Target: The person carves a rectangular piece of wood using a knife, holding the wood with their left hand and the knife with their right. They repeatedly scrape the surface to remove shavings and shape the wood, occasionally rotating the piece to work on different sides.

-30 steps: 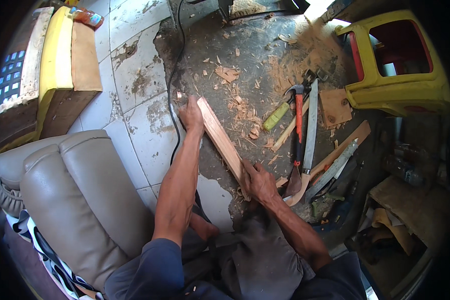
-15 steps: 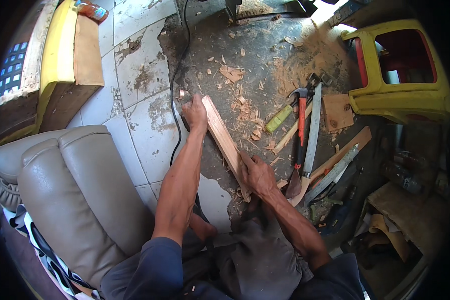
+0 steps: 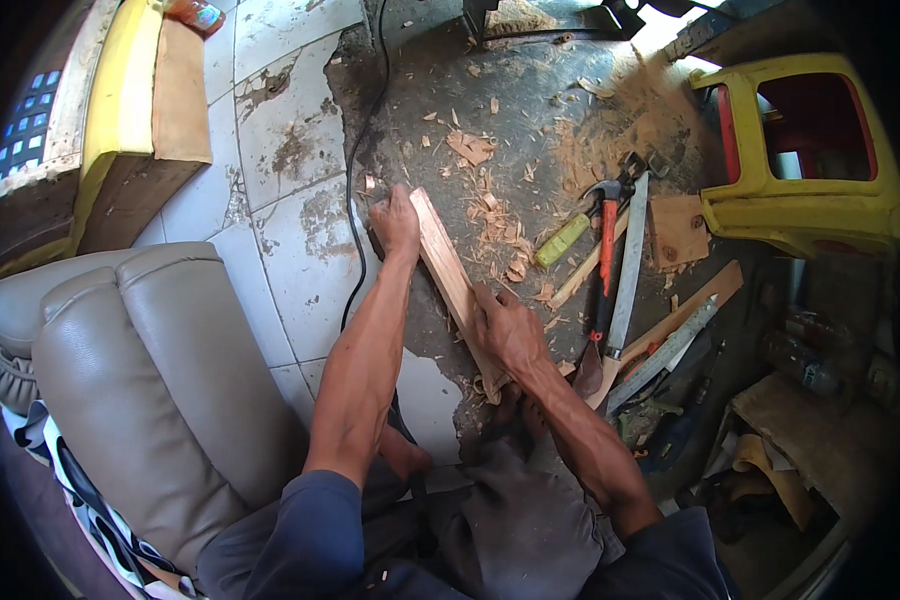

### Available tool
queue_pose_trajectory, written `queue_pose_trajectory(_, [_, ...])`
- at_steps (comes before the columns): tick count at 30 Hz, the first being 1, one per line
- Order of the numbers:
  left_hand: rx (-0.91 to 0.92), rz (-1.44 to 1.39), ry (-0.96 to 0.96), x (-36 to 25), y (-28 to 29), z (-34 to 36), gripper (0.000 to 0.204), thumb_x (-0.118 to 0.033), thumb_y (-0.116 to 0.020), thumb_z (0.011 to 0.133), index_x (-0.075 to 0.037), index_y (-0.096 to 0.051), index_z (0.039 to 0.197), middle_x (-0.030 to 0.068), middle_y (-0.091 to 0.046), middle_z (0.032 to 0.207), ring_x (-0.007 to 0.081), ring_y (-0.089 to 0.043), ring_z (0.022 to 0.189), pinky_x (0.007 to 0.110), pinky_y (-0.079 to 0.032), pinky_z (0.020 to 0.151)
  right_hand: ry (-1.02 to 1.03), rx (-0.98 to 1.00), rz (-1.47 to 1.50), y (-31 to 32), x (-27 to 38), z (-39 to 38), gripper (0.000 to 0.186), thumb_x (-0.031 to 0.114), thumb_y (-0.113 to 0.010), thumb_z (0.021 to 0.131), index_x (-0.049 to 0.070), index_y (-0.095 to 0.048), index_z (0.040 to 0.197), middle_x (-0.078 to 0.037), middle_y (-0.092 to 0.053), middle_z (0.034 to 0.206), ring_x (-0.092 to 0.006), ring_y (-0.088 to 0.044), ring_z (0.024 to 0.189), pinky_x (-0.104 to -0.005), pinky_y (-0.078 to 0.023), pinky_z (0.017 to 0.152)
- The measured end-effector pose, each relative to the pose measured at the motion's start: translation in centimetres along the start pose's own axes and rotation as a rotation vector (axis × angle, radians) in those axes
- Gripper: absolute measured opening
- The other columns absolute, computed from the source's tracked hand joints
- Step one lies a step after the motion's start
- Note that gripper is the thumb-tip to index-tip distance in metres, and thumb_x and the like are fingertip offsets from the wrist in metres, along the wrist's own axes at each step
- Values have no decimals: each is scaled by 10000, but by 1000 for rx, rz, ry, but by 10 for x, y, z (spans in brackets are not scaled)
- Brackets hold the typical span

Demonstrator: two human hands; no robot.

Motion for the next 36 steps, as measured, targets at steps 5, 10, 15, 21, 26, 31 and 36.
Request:
queue_pose_trajectory(5, [-85,253,-177,9,12,13,505,-316,-466,961,107,-559,702,293,-592,633,327,-621,572,492,-430,604,17,-58,35,2,3,1,357,175,-588,930,121,-645,1277,-261,-663,904,-468,-681,787,-540,-559,697])
queue_pose_trajectory(10, [-46,269,-85,3,8,3,514,-329,-438,960,111,-607,754,341,-622,737,468,-648,717,528,-451,687,120,-142,182,20,2,19,379,173,-579,933,97,-636,1300,-256,-662,902,-467,-673,812,-522,-552,751])
queue_pose_trajectory(15, [-92,400,-177,-21,6,-11,530,-333,-406,963,113,-657,824,376,-641,879,524,-636,899,554,-449,818,68,-287,141,31,32,45,409,164,-598,928,35,-591,1316,-273,-633,1004,-459,-651,897,-520,-538,774])
queue_pose_trajectory(21, [-64,412,-194,-24,4,-17,539,-348,-396,975,82,-688,831,358,-659,909,513,-635,912,536,-460,833,109,-312,272,6,38,50,386,149,-604,925,19,-599,1288,-271,-608,980,-456,-643,866,-526,-532,760])
queue_pose_trajectory(26, [-62,368,-185,-22,3,-17,548,-361,-399,979,84,-668,806,364,-649,887,528,-624,905,558,-448,818,98,-395,308,9,37,56,253,160,-601,926,22,-635,1135,-249,-609,886,-449,-642,810,-524,-530,744])
queue_pose_trajectory(31, [-77,496,-278,-15,7,-11,549,-362,-401,980,95,-651,805,379,-634,885,541,-618,894,584,-436,800,119,-342,296,17,32,67,210,175,-596,926,19,-645,1057,-247,-611,835,-440,-644,795,-507,-527,728])
queue_pose_trajectory(36, [-54,446,-276,-16,4,-12,534,-354,-409,978,94,-639,800,381,-626,860,545,-617,880,589,-434,796,130,-296,294,23,28,72,222,185,-592,929,25,-658,1069,-257,-628,857,-441,-646,800,-504,-524,747])
Point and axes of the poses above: each hand's wrist, its own z-axis towards the middle knuckle, its own y-axis out of the back of the hand, x = y × z, the point moved 5 cm from there along z, towards the middle knuckle
